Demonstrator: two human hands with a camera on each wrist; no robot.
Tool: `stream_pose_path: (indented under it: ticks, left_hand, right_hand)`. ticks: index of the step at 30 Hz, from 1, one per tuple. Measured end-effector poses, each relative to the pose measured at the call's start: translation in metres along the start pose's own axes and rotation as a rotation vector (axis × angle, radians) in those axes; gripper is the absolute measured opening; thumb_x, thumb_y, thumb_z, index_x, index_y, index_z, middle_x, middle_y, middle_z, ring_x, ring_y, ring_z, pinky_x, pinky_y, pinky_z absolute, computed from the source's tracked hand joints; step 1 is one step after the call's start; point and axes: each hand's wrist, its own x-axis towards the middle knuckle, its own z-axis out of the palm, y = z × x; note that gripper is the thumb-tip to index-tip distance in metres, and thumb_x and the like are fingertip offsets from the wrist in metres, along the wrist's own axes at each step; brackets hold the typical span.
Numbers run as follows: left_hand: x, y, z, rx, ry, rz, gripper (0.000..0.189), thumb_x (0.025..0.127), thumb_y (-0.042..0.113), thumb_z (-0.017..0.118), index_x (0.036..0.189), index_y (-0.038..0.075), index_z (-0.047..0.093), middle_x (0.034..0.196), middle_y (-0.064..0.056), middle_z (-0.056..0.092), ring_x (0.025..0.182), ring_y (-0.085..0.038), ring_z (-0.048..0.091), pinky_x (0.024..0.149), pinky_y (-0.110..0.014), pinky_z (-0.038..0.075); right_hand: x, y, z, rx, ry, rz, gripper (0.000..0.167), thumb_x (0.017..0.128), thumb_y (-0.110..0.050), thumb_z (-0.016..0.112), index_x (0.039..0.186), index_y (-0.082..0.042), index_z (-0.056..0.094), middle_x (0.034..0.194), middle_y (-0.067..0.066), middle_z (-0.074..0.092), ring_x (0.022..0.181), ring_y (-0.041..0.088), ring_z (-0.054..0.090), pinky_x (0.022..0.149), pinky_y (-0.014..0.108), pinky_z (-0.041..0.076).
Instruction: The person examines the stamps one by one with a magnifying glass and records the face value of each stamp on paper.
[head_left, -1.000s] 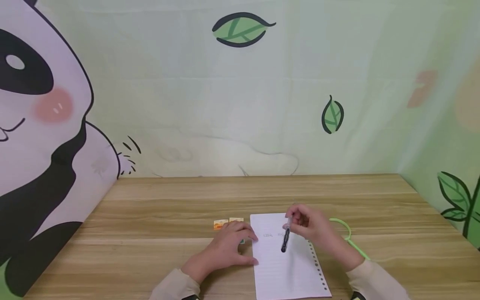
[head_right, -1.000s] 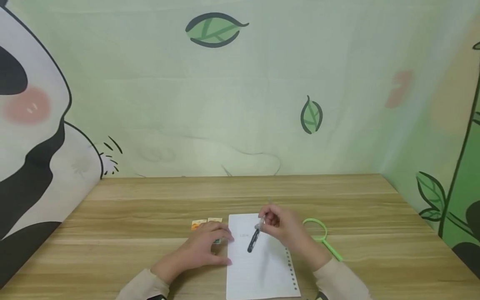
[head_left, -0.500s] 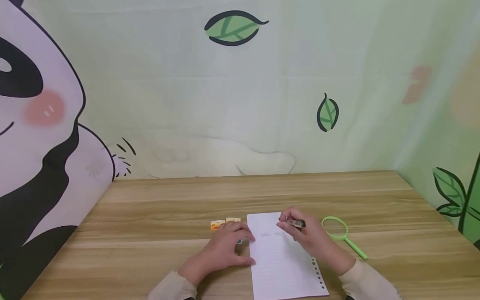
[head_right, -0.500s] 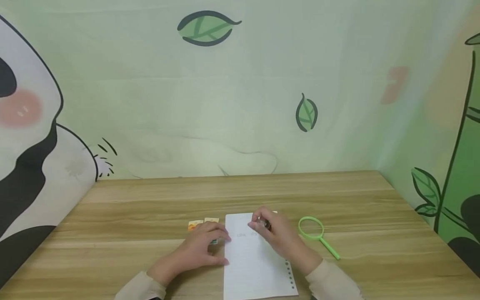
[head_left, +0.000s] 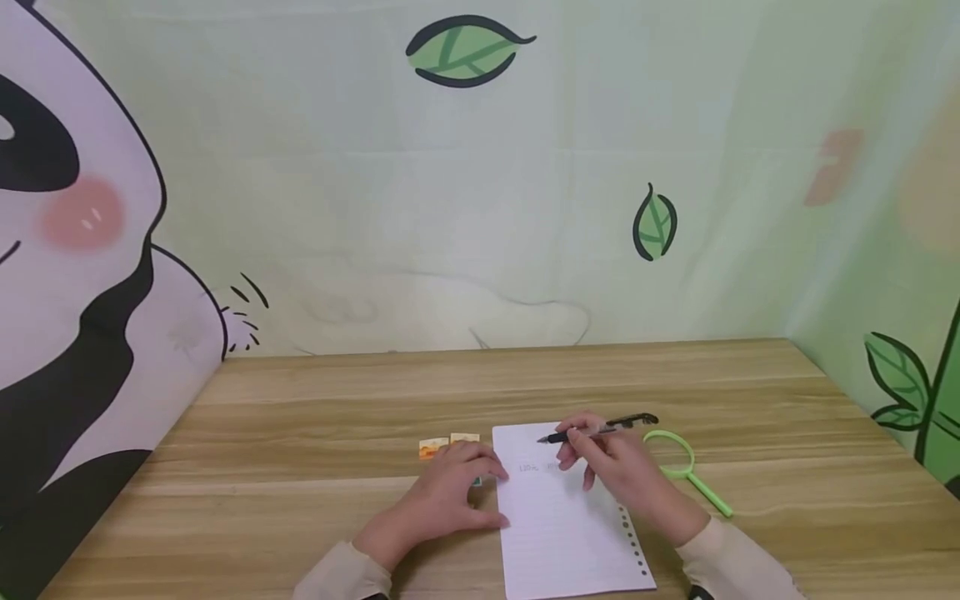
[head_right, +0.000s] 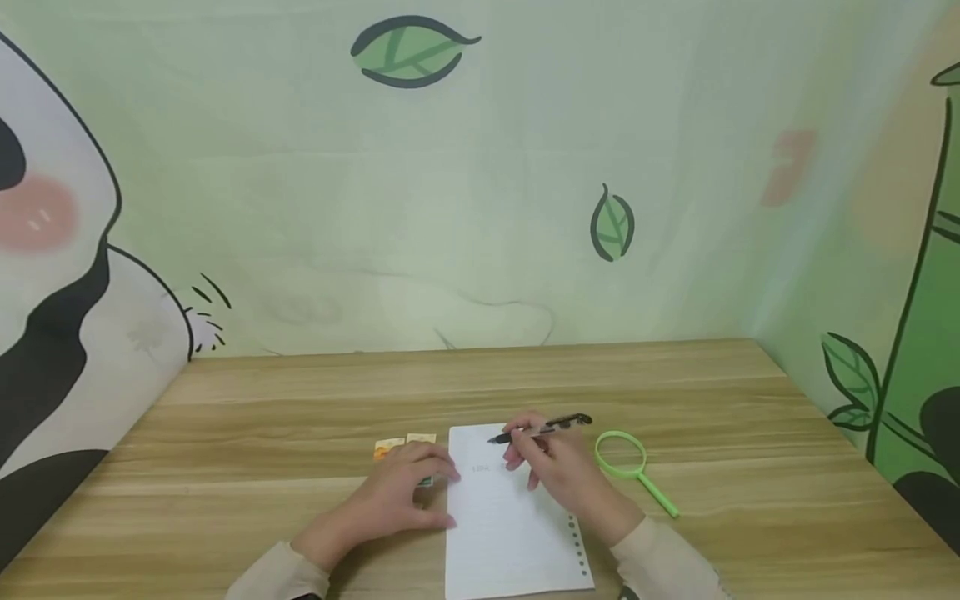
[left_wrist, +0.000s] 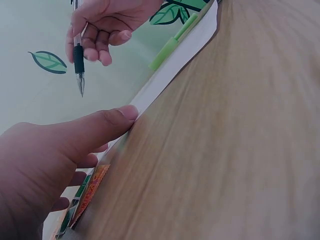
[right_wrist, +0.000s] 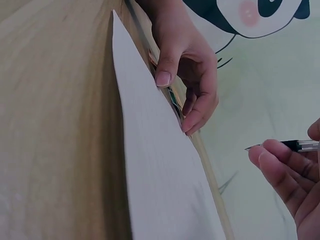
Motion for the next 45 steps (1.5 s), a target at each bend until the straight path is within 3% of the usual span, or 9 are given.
stream_pose_path:
  ticks: [5, 10, 14, 18, 24, 26, 34, 45]
  left_hand:
    - [0.0, -0.001, 0.001, -0.002, 0.007, 0.007, 0.041, 0.073, 0.045, 0.079, 0.104, 0.022, 0.067, 0.117, 0.006, 0.061, 0.116, -0.018, 0.051, 0.106, -0.047, 0.038]
    - [-0.001, -0.001, 0.001, -0.005, 0.012, 0.014, 0.04, 0.072, 0.044, 0.08, 0.103, 0.021, 0.067, 0.116, 0.005, 0.061, 0.116, -0.018, 0.051, 0.107, -0.047, 0.038]
    - [0.0, -0.002, 0.001, -0.009, 0.007, 0.013, 0.04, 0.073, 0.044, 0.08, 0.104, 0.021, 0.067, 0.117, 0.005, 0.06, 0.116, -0.018, 0.051, 0.107, -0.047, 0.037]
    - [-0.001, -0.002, 0.001, -0.011, 0.005, 0.013, 0.04, 0.073, 0.043, 0.08, 0.104, 0.022, 0.067, 0.117, 0.005, 0.06, 0.116, -0.018, 0.051, 0.108, -0.047, 0.037]
    - [-0.001, -0.001, 0.001, -0.009, 0.012, 0.018, 0.04, 0.073, 0.043, 0.08, 0.104, 0.021, 0.067, 0.117, 0.005, 0.061, 0.116, -0.018, 0.051, 0.108, -0.047, 0.037]
    - [-0.001, -0.001, 0.001, -0.003, 0.01, 0.018, 0.04, 0.073, 0.043, 0.08, 0.104, 0.021, 0.067, 0.117, 0.005, 0.06, 0.116, -0.018, 0.051, 0.108, -0.047, 0.037]
    - [-0.002, -0.001, 0.0, 0.001, 0.0, 0.015, 0.04, 0.073, 0.043, 0.08, 0.104, 0.021, 0.067, 0.118, 0.005, 0.06, 0.117, -0.019, 0.051, 0.109, -0.047, 0.036]
    - [-0.002, -0.001, -0.001, -0.005, 0.013, 0.026, 0.04, 0.073, 0.043, 0.08, 0.104, 0.021, 0.067, 0.117, 0.005, 0.06, 0.117, -0.018, 0.051, 0.111, -0.045, 0.035]
  right_hand:
    - [0.0, 0.004, -0.001, 0.117, 0.017, 0.1, 0.025, 0.1, -0.02, 0.05, 0.112, 0.001, 0.057, 0.093, 0.018, 0.067, 0.075, 0.012, 0.067, 0.05, 0.029, 0.054]
    - [0.001, 0.011, 0.0, 0.148, 0.026, 0.121, 0.02, 0.097, -0.022, 0.056, 0.104, -0.003, 0.054, 0.082, 0.019, 0.059, 0.058, 0.014, 0.058, 0.044, 0.026, 0.049]
    - [0.002, 0.019, 0.003, 0.154, 0.047, 0.115, 0.017, 0.096, -0.016, 0.057, 0.099, -0.001, 0.051, 0.074, 0.013, 0.055, 0.047, 0.009, 0.049, 0.04, 0.024, 0.044]
    - [0.001, 0.026, 0.006, 0.168, 0.053, 0.148, 0.019, 0.097, -0.015, 0.054, 0.104, 0.003, 0.054, 0.074, 0.009, 0.058, 0.05, 0.009, 0.054, 0.043, 0.026, 0.049]
    - [-0.001, 0.033, 0.008, 0.226, 0.049, 0.227, 0.03, 0.101, -0.022, 0.048, 0.111, 0.004, 0.058, 0.088, 0.018, 0.068, 0.064, 0.013, 0.066, 0.051, 0.034, 0.056]
    - [0.0, 0.035, 0.008, 0.228, 0.042, 0.223, 0.028, 0.1, -0.021, 0.05, 0.11, 0.004, 0.058, 0.089, 0.018, 0.067, 0.065, 0.014, 0.066, 0.051, 0.034, 0.056]
    - [0.001, 0.04, 0.009, 0.227, 0.049, 0.145, 0.02, 0.093, -0.012, 0.06, 0.097, 0.007, 0.053, 0.067, 0.007, 0.053, 0.046, 0.009, 0.053, 0.041, 0.029, 0.05]
    - [0.003, 0.042, 0.009, 0.253, 0.037, 0.185, 0.02, 0.096, -0.011, 0.054, 0.098, 0.009, 0.054, 0.074, 0.01, 0.063, 0.057, 0.012, 0.063, 0.048, 0.033, 0.055]
